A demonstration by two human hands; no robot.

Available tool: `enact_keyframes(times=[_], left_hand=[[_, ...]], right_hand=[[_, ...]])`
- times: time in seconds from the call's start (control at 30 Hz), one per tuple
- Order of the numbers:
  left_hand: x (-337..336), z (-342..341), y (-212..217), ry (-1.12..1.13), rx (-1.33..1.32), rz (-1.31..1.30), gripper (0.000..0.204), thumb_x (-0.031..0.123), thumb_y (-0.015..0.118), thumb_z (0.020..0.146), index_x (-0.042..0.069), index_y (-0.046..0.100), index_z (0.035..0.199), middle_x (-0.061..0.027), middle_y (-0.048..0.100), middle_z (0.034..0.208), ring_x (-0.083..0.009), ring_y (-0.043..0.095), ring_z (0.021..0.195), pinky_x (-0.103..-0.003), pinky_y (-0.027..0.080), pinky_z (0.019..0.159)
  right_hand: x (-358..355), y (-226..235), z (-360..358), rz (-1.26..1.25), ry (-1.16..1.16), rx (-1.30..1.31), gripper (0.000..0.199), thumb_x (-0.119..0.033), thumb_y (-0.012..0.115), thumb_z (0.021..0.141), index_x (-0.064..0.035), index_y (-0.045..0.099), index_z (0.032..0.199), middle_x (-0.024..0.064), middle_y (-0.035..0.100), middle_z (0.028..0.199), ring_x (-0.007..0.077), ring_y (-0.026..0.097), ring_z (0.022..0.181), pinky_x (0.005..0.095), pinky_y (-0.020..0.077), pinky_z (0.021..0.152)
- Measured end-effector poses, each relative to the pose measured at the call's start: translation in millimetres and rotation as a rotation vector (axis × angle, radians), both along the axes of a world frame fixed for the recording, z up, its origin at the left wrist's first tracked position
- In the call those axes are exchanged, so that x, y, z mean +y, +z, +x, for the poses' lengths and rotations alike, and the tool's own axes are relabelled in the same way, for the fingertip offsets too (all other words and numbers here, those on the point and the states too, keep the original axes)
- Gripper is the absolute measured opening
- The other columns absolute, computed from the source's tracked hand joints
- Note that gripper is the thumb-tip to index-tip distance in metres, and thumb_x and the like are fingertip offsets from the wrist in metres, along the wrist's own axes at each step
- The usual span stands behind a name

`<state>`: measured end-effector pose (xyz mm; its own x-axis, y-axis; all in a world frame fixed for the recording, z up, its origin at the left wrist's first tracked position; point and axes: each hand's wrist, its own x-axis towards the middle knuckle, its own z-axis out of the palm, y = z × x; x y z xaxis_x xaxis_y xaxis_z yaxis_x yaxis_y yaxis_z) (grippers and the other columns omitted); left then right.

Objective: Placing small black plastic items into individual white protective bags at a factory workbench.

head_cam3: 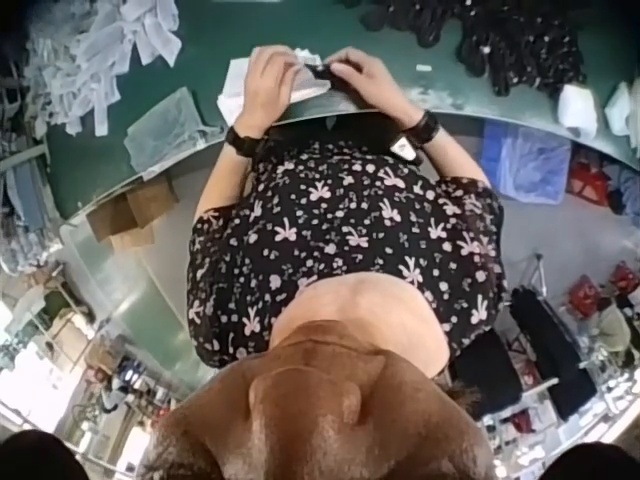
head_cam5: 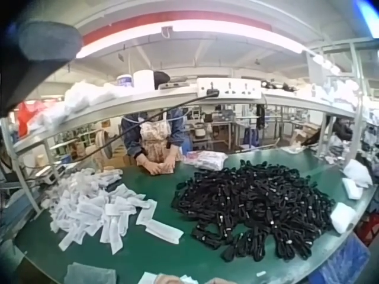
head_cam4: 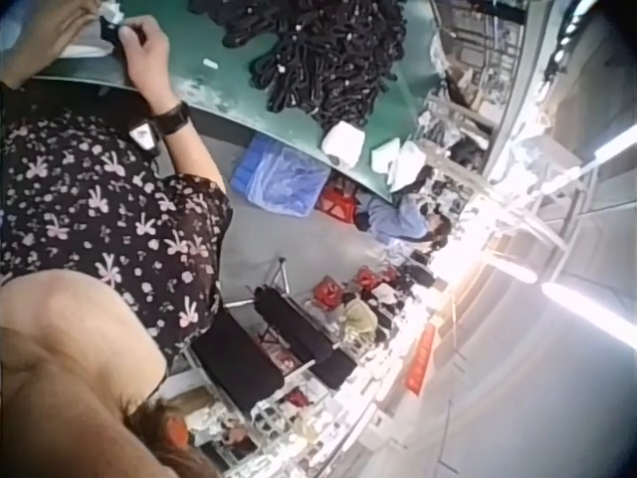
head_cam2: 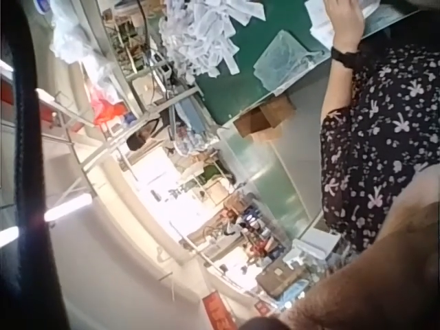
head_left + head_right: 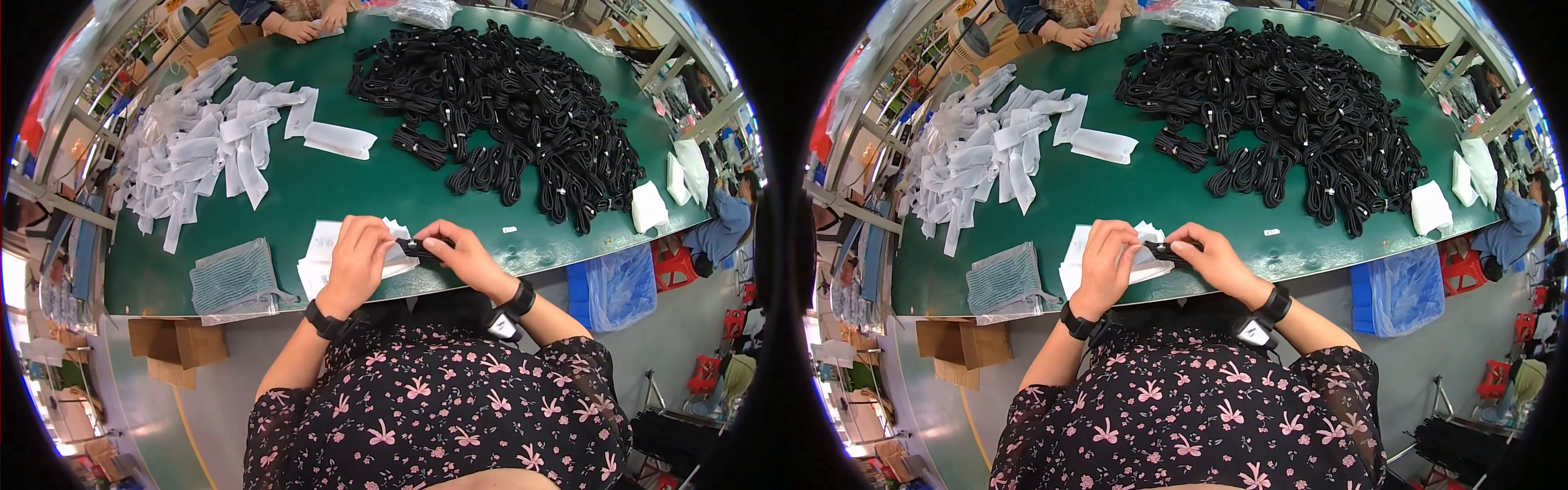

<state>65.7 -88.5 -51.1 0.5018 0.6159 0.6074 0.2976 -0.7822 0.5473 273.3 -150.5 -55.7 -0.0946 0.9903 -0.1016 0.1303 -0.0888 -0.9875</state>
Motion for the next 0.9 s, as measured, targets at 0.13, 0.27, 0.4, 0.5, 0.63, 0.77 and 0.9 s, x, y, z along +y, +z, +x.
enact_keyframes(times=[0.13, 0.27, 0.4, 0.5, 0.63, 0.77, 0.9], left_hand=[[6, 0, 6, 0.034, -0.042, -0.117, 0.01, -0.002, 0.066, 0.082, 0.001, 0.059, 0.089, -0.0097, 0.06, 0.097, -0.0237, 0.056, 0.085, -0.031, 0.046, 0.075], [10, 1, 18, -0.002, -0.11, -0.361, 0.009, 0.004, 0.066, 0.086, 0.0, 0.06, 0.091, -0.0064, 0.061, 0.099, -0.016, 0.056, 0.085, -0.027, 0.045, 0.073], [23, 1, 27, -0.045, -0.237, -0.556, 0.011, 0.009, 0.066, 0.09, 0.0, 0.06, 0.091, -0.0031, 0.06, 0.1, -0.0107, 0.054, 0.085, -0.024, 0.045, 0.072], [37, 0, 31, -0.129, -0.416, -0.698, 0.014, 0.013, 0.065, 0.092, 0.0, 0.061, 0.092, -0.0018, 0.06, 0.1, -0.0091, 0.053, 0.084, -0.024, 0.044, 0.07], [55, -1, 41, -0.121, -0.396, -0.96, 0.015, 0.016, 0.064, 0.094, 0.001, 0.062, 0.093, -0.001, 0.059, 0.1, -0.008, 0.053, 0.086, -0.022, 0.044, 0.073], [62, 9, 40, -0.118, -0.327, -0.634, 0.014, 0.015, 0.062, 0.095, 0.0, 0.061, 0.096, -0.0024, 0.06, 0.101, -0.007, 0.054, 0.085, -0.022, 0.044, 0.075], [62, 12, 40, -0.216, -0.458, -0.918, 0.015, 0.014, 0.059, 0.098, 0.0, 0.059, 0.103, -0.0053, 0.062, 0.105, -0.0097, 0.058, 0.089, -0.025, 0.048, 0.08]], right_hand=[[5, 8, 1, 0.85, 0.113, -0.538, 0.025, -0.007, 0.07, 0.087, -0.0004, 0.059, 0.108, 0.0062, 0.06, 0.1, 0.0174, 0.061, 0.085, 0.0309, 0.0512, 0.069], [19, 7, -6, 0.759, -0.118, -0.354, 0.028, 0.001, 0.073, 0.081, -0.0012, 0.059, 0.105, 0.0111, 0.057, 0.113, 0.0177, 0.06, 0.089, 0.0272, 0.051, 0.074], [24, 23, -15, 0.782, -0.135, -0.223, 0.027, 0.002, 0.072, 0.081, -0.0007, 0.059, 0.104, 0.0119, 0.055, 0.117, 0.0176, 0.061, 0.087, 0.0271, 0.0515, 0.072], [30, 30, -17, 0.812, -0.119, -0.21, 0.031, 0.004, 0.072, 0.081, -0.0005, 0.059, 0.108, 0.0126, 0.055, 0.117, 0.0164, 0.061, 0.085, 0.0267, 0.0516, 0.071], [41, 40, -14, 0.824, -0.078, -0.269, 0.037, 0.006, 0.071, 0.08, -0.0009, 0.058, 0.114, 0.013, 0.056, 0.118, 0.0147, 0.062, 0.081, 0.0262, 0.0518, 0.069], [58, 41, -14, 0.911, -0.03, -0.348, 0.04, 0.007, 0.07, 0.08, -0.0015, 0.059, 0.118, 0.0132, 0.056, 0.12, 0.0144, 0.062, 0.081, 0.0264, 0.0523, 0.069], [57, 44, -12, 0.892, -0.036, -0.245, 0.036, 0.008, 0.07, 0.08, -0.0015, 0.062, 0.114, 0.0137, 0.057, 0.12, 0.0156, 0.063, 0.084, 0.027, 0.0536, 0.07]])
